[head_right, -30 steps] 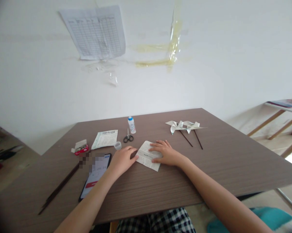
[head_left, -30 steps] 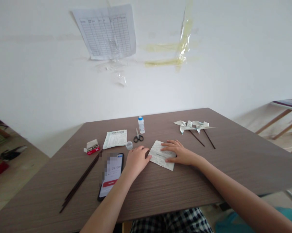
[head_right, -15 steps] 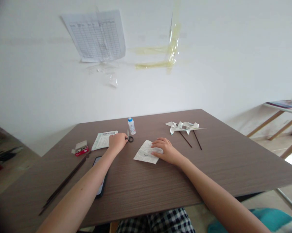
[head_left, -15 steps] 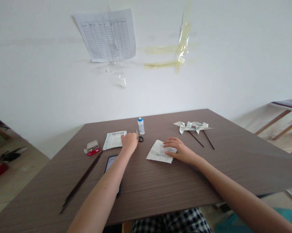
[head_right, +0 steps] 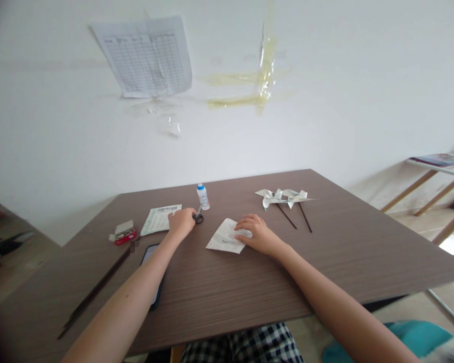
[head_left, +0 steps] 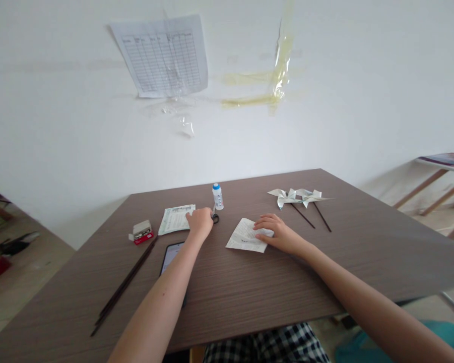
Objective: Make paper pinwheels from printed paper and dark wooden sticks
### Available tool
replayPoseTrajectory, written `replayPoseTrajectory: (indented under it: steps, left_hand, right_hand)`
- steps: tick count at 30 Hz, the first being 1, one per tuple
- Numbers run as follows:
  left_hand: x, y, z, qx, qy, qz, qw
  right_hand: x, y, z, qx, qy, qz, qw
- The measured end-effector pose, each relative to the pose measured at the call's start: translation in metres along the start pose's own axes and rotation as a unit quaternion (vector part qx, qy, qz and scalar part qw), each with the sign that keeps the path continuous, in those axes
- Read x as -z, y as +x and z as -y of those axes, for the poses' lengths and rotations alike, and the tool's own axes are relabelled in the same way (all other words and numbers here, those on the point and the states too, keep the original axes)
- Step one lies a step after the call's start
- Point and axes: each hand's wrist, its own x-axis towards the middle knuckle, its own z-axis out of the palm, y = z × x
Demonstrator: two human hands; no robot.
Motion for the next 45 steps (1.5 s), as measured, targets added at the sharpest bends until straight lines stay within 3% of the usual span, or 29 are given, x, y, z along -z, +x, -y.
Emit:
replayPoseTrajectory:
  steps: [15, 22, 32, 37, 45]
  left_hand:
    - [0.015, -0.019, 0.0, 0.016, 0.006, -0.092, 0.996]
    - [0.02, -0.047, -0.004, 0.007, -0.008, -0.133, 0.991]
    - [-0.003, -0.098, -0.013, -0.023, -0.089, -0.125, 0.988]
    - [-0.018, -0.109, -0.03, -0.091, -0.157, -0.135, 0.974]
    - [-0.035, -0.112, -0.049, -0.11, -0.231, -0.131, 0.958]
  right_hand:
    - [0.003, -0.002, 0.001, -0.003, -0.018, 0.002, 1.0]
    - [0.001, -0.002, -0.005, 0.004, -0.023, -0.012, 1.0]
    - [-0.004, 0.001, -0.006, 0.012, 0.008, -0.024, 1.0]
    - [-0.004, 0.003, 0.003, -0.005, 0.03, -0.035, 0.999]
    - [-0.009, 0.004, 0.006, -0.02, 0.044, -0.039, 0.998]
